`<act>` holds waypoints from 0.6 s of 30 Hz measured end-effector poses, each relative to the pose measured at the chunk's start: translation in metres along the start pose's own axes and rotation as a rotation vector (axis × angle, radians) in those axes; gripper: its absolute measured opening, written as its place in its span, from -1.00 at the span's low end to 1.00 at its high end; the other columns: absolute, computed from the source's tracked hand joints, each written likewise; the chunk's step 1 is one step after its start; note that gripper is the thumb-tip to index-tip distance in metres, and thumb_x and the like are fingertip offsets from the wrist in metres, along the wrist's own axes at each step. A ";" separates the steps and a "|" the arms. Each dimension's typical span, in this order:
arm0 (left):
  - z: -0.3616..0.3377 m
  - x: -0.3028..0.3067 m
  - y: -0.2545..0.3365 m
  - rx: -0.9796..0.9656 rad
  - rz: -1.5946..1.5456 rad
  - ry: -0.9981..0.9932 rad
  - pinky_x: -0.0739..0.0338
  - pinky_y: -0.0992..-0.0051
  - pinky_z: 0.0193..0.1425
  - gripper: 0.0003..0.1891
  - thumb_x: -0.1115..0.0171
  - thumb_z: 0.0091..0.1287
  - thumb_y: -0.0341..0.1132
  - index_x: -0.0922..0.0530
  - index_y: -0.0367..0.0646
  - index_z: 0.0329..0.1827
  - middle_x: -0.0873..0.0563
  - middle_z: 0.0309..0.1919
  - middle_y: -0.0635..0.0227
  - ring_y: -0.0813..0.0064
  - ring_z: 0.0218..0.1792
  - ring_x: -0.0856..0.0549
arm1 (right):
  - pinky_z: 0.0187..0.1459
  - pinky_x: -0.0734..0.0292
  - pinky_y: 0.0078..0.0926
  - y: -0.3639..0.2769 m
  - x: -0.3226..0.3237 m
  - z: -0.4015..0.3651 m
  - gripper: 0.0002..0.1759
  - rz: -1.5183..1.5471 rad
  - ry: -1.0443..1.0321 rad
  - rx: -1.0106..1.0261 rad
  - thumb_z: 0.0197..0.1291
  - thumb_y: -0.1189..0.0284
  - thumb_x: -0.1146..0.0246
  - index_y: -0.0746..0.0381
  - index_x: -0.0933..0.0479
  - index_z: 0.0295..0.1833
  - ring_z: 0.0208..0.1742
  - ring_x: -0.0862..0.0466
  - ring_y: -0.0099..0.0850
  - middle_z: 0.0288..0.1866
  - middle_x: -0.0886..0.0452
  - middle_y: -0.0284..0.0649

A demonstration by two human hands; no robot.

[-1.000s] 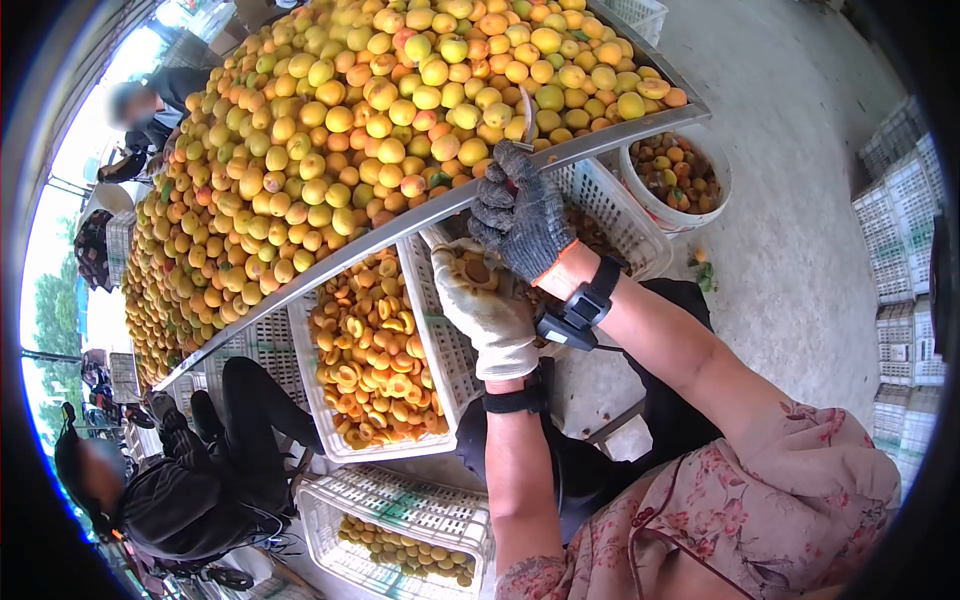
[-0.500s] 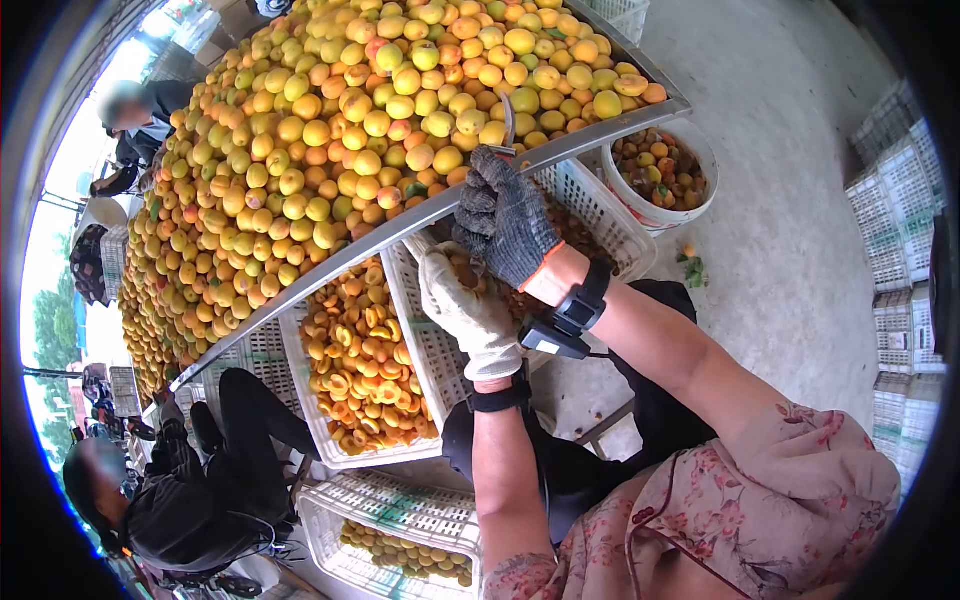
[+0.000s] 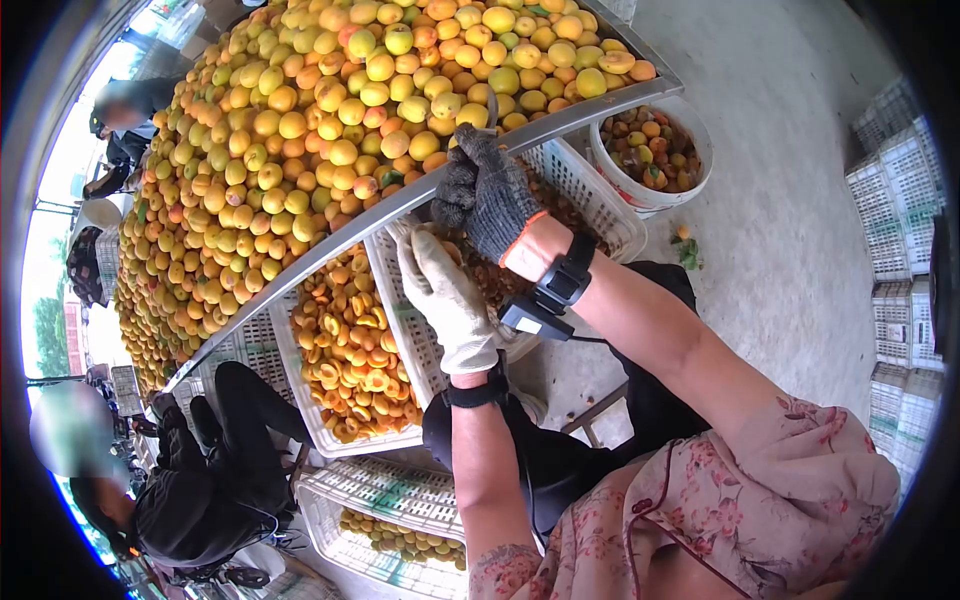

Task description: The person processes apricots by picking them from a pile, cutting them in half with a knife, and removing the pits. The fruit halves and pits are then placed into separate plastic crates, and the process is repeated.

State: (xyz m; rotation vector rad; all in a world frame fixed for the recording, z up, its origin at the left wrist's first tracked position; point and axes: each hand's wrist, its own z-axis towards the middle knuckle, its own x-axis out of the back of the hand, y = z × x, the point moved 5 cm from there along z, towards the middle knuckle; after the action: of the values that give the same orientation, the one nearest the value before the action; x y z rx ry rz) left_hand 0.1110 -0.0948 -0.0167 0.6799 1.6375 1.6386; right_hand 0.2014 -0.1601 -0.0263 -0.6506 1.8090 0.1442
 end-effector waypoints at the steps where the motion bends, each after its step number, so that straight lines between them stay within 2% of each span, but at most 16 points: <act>1: 0.001 0.001 -0.005 0.003 0.026 -0.037 -0.36 0.69 -0.27 -0.67 -0.01 0.50 -0.11 -0.49 -0.25 -0.08 -0.51 -0.36 0.50 0.70 -0.38 -0.41 | -0.58 -0.14 -0.55 -0.003 -0.002 -0.002 -0.69 0.004 -0.021 -0.002 0.27 0.16 -0.24 0.01 -0.33 -0.43 -0.70 -0.18 -0.55 -0.68 -0.20 -0.49; 2: 0.001 0.003 -0.004 0.001 0.022 -0.036 -0.36 0.69 -0.27 -0.67 -0.01 0.50 -0.11 -0.49 -0.25 -0.08 -0.51 -0.36 0.50 0.70 -0.38 -0.41 | -0.59 -0.10 -0.55 -0.007 -0.004 -0.004 -0.68 0.006 -0.045 -0.005 0.26 0.17 -0.26 -0.01 -0.32 -0.45 -0.70 -0.17 -0.54 -0.67 -0.19 -0.49; 4: 0.002 0.002 0.004 -0.074 0.169 -0.124 -0.40 0.68 -0.20 -0.61 -0.02 0.50 -0.10 -0.46 -0.26 0.15 -0.58 -0.25 0.46 0.68 -0.29 -0.47 | -0.60 -0.10 -0.56 -0.009 -0.007 -0.006 -0.70 -0.032 -0.093 -0.017 0.26 0.18 -0.27 -0.04 -0.32 -0.45 -0.70 -0.17 -0.56 -0.66 -0.19 -0.52; 5: 0.002 0.005 -0.001 0.074 0.106 -0.105 -0.42 0.67 -0.16 -0.58 -0.07 0.48 -0.13 -0.47 -0.29 0.20 -0.60 -0.19 0.44 0.66 -0.24 -0.50 | -0.59 -0.12 -0.56 -0.007 -0.005 -0.004 -0.70 -0.035 -0.093 -0.020 0.26 0.19 -0.27 -0.04 -0.32 -0.45 -0.70 -0.18 -0.57 -0.66 -0.19 -0.52; 8: 0.002 0.011 0.003 0.183 0.131 -0.172 -0.42 0.67 -0.16 -0.60 -0.13 0.45 -0.15 -0.54 -0.34 0.11 -0.62 -0.21 0.44 0.67 -0.27 -0.50 | -0.58 -0.17 -0.57 0.002 0.002 0.000 -0.72 -0.041 -0.067 -0.010 0.27 0.23 -0.26 -0.02 -0.33 -0.43 -0.67 -0.22 -0.58 -0.65 -0.20 -0.51; 10: -0.001 0.008 0.003 0.215 0.156 -0.214 -0.36 0.67 -0.32 -0.69 -0.21 0.39 -0.15 -0.59 -0.30 -0.25 -0.57 -0.47 0.53 0.73 -0.44 -0.42 | -0.57 -0.24 -0.57 0.005 -0.002 -0.002 -0.73 -0.019 -0.092 0.024 0.27 0.27 -0.25 0.02 -0.32 -0.40 -0.65 -0.25 -0.58 -0.63 -0.24 -0.49; 12: -0.002 0.013 0.006 0.212 0.123 -0.229 -0.38 0.66 -0.25 -0.57 -0.20 0.39 -0.10 -0.58 -0.34 0.05 -0.61 -0.34 0.46 0.68 -0.37 -0.47 | -0.57 -0.26 -0.60 0.010 -0.005 -0.003 -0.77 0.038 -0.152 -0.019 0.27 0.31 -0.26 0.05 -0.34 -0.36 -0.63 -0.27 -0.59 -0.59 -0.28 -0.47; 14: 0.001 0.022 0.010 0.198 0.143 -0.188 -0.38 0.65 -0.25 -0.57 -0.20 0.39 -0.08 -0.58 -0.34 0.03 -0.60 -0.35 0.46 0.68 -0.37 -0.46 | -0.58 -0.24 -0.62 0.014 -0.005 0.003 -0.79 0.000 -0.177 0.005 0.24 0.34 -0.28 0.06 -0.36 -0.33 -0.63 -0.28 -0.59 -0.59 -0.27 -0.48; 15: 0.004 0.027 0.012 0.188 0.164 -0.149 -0.37 0.64 -0.25 -0.56 -0.19 0.39 -0.06 -0.58 -0.34 0.02 -0.60 -0.36 0.47 0.68 -0.36 -0.45 | -0.59 -0.24 -0.65 0.013 -0.008 0.001 -0.85 -0.036 -0.183 -0.002 0.22 0.37 -0.30 0.09 -0.45 -0.30 -0.60 -0.34 -0.61 -0.61 -0.34 -0.46; 16: 0.008 0.033 0.017 0.165 0.236 -0.076 -0.34 0.63 -0.30 -0.59 -0.19 0.39 -0.08 -0.58 -0.33 -0.05 -0.57 -0.39 0.48 0.68 -0.40 -0.42 | -0.59 -0.24 -0.65 0.013 -0.013 0.002 -0.85 -0.045 -0.189 -0.004 0.22 0.37 -0.30 0.09 -0.45 -0.30 -0.60 -0.34 -0.61 -0.61 -0.34 -0.46; 18: 0.013 0.055 0.039 0.078 0.530 0.135 -0.27 0.67 -0.37 -0.60 -0.17 0.39 -0.05 -0.57 -0.30 -0.10 -0.53 -0.45 0.49 0.69 -0.46 -0.38 | -0.48 -0.30 -0.64 0.002 -0.023 0.004 -0.79 -0.810 -0.063 0.239 0.25 0.23 -0.28 0.09 -0.51 -0.37 -0.61 -0.37 -0.63 -0.58 -0.43 -0.46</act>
State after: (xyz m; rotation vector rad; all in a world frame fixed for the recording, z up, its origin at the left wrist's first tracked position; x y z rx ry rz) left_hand 0.0828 -0.0412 0.0158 1.1382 1.7177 2.0311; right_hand 0.2086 -0.1484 -0.0072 -1.1304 1.3533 -0.5775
